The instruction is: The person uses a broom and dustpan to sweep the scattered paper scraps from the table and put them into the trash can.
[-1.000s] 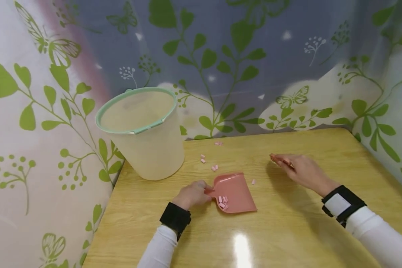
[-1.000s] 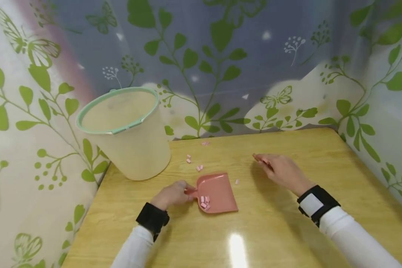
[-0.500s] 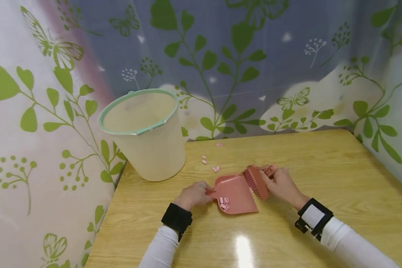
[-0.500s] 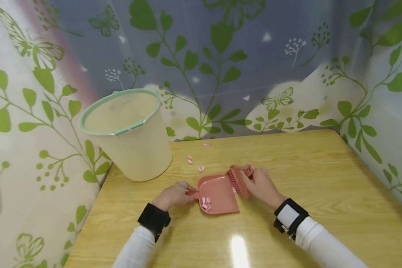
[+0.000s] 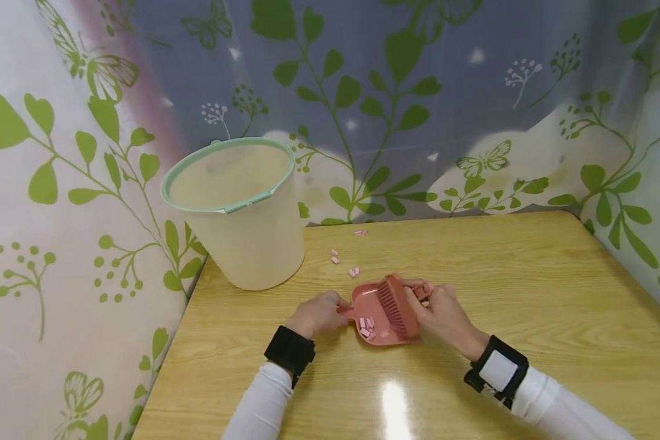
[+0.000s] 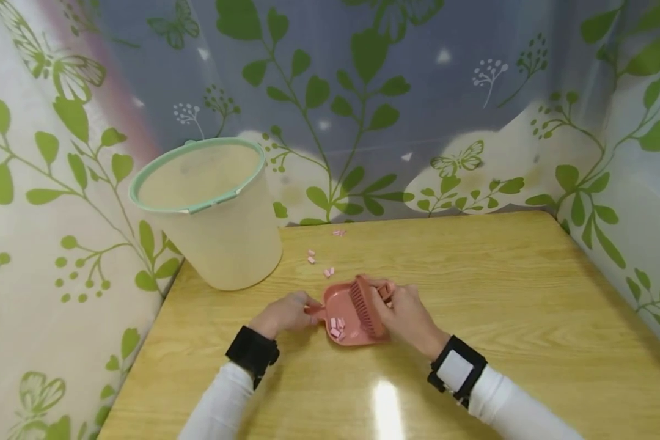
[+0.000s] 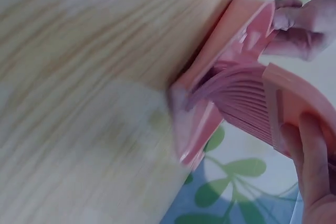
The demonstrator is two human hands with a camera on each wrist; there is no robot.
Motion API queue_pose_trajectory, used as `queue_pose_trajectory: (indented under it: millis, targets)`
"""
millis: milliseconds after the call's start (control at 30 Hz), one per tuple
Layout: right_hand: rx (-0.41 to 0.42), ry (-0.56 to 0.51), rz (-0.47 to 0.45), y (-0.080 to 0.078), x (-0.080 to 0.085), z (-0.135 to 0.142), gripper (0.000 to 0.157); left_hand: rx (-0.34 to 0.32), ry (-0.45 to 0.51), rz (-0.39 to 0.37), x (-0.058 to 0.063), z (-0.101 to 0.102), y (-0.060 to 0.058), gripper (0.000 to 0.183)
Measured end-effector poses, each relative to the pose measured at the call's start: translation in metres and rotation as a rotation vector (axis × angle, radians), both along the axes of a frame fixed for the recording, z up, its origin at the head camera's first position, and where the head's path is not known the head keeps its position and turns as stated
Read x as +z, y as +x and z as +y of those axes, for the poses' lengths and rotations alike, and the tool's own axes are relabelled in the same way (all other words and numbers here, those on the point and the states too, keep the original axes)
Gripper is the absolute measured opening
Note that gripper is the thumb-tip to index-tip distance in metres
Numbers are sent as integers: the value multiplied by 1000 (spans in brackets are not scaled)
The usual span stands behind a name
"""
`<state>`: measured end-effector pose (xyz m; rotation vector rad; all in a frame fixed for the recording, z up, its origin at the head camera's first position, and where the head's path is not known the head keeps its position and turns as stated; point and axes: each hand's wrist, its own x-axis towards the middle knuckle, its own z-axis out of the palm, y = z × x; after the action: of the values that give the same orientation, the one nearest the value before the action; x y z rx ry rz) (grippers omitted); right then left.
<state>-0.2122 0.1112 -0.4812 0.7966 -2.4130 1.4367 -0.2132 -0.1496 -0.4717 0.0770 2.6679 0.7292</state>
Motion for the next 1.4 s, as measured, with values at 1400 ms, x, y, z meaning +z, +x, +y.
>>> queue_pose_trajectory:
  millis: [1400]
  targets:
    - [260, 378, 163, -164, 35, 18, 29, -12, -19, 1, 1, -1, 0, 36]
